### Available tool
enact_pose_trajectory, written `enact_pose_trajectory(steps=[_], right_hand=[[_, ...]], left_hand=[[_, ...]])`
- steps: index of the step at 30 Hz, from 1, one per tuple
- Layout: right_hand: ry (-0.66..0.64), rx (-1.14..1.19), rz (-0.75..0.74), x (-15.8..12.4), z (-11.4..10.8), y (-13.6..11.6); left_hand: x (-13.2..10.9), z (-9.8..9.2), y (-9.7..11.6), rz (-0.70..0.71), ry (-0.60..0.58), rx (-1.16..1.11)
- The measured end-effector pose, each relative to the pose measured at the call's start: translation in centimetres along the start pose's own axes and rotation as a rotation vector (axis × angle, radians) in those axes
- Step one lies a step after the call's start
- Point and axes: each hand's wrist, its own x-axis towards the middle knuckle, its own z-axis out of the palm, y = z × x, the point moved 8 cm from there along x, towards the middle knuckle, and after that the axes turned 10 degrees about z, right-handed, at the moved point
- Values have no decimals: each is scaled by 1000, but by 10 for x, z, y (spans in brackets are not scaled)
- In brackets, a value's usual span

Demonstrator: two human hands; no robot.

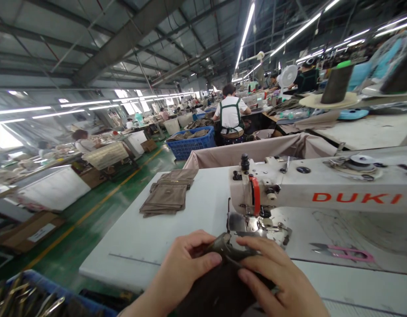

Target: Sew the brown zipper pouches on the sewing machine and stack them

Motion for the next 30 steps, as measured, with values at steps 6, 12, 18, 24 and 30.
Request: enact_pose_trajectory(steps=[6, 12, 18, 24, 30], right_hand=[[-111, 149, 254, -2, -5, 8], [-142, 239, 363, -4, -10, 5], [-171, 260, 392, -6, -10, 4], [-192, 225, 448, -7, -3, 6], [-467, 433, 117, -15, 19, -17]], left_hand=[[-8, 7, 4, -35, 58, -136], [-14, 9, 5, -28, 120, -242], [-18, 13, -1, -85, 172, -313], [-22, 15, -8, -140, 229, -324], [-14, 6, -23, -289, -67, -137]])
